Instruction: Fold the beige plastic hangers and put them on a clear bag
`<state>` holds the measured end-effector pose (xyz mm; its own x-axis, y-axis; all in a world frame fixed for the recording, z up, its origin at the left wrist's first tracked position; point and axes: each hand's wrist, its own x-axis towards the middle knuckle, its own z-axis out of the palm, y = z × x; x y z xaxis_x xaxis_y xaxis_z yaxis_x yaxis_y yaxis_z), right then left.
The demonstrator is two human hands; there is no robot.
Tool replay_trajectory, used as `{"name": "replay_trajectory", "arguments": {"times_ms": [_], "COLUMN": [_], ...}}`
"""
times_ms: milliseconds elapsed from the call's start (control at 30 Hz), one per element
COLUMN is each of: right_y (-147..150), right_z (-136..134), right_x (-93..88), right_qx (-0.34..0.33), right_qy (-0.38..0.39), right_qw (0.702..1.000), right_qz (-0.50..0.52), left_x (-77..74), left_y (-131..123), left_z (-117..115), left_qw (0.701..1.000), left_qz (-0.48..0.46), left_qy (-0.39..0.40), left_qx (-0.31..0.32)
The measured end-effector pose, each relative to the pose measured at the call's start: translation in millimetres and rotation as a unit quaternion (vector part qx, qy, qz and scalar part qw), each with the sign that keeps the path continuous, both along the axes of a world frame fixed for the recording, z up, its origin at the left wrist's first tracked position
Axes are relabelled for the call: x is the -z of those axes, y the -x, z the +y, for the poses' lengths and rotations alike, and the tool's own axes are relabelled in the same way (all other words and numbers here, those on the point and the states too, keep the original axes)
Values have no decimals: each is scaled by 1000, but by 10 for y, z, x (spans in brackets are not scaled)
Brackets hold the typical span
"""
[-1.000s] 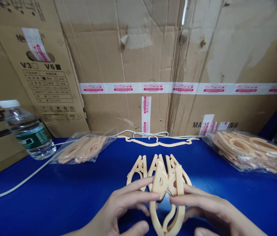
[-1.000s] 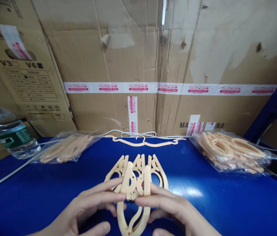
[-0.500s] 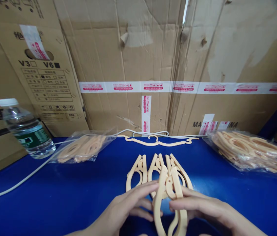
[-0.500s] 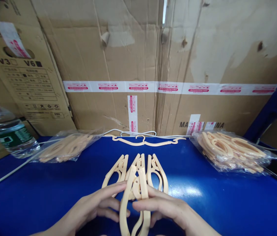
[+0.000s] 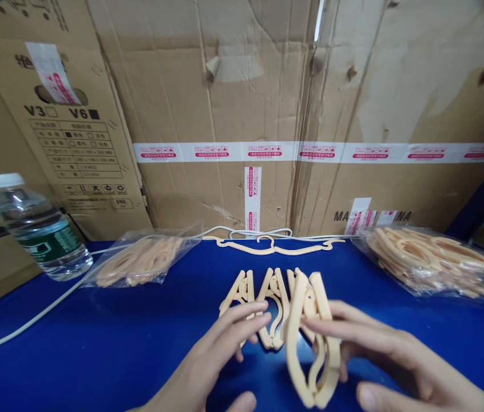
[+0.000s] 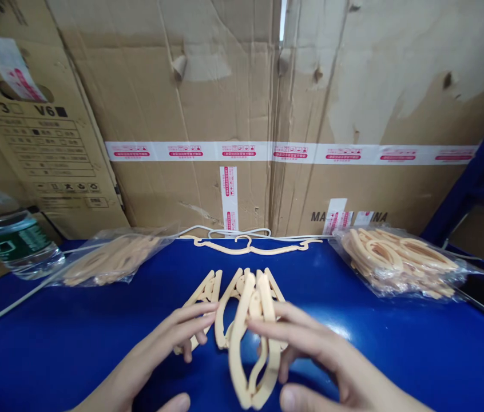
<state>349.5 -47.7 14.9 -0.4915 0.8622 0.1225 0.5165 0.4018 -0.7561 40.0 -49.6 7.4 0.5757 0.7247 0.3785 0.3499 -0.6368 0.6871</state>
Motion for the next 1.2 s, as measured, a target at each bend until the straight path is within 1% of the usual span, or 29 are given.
{"name": "replay_trajectory", "arguments": {"times_ms": [100,167,233,300,400,500,567,667,767,833,933,1033,1133,1200], "right_y": [-64,-125,-204,-281,-337,-310,-270,-220,-195,-178,-131,-63,-1,34], "right_z": [143,259,359,420,429,385,359,345,348,341,302,237,178,152], "right_x": [-113,-167,-171,-131,-64,-59,-87,-120,-101,-64,-14,-11,-41,-55], "right_qx": [78,107,119,113,89,70,56,29,18,19,23,33,23,0], "right_qy": [-27,-40,-51,-57,-67,-95,-109,-109,-112,-128,-172,-231,-289,-316], "right_qw": [996,993,991,987,975,962,958,958,955,949,937,921,909,905], "right_qz": [14,2,-37,-97,-192,-245,-259,-264,-274,-288,-305,-311,-299,-286], "left_x": [-24,-35,-32,-18,3,11,20,66,147,198,245,256,259,265], "left_y": [8,12,12,7,-4,-10,-6,10,24,21,3,-16,-24,-28], "left_z": [-2,1,-2,-11,-28,-33,-27,-6,12,14,8,6,13,19], "left_qw": [998,997,996,994,990,985,981,970,949,932,911,898,896,903], "left_qz": [12,21,29,40,71,101,119,157,209,246,286,299,307,309], "left_qy": [-40,-57,-68,-81,-102,-128,-147,-184,-234,-263,-295,-317,-315,-293], "left_qx": [-39,-44,-49,-58,-66,-60,-52,-36,-27,-28,-41,-58,-63,-62]}}
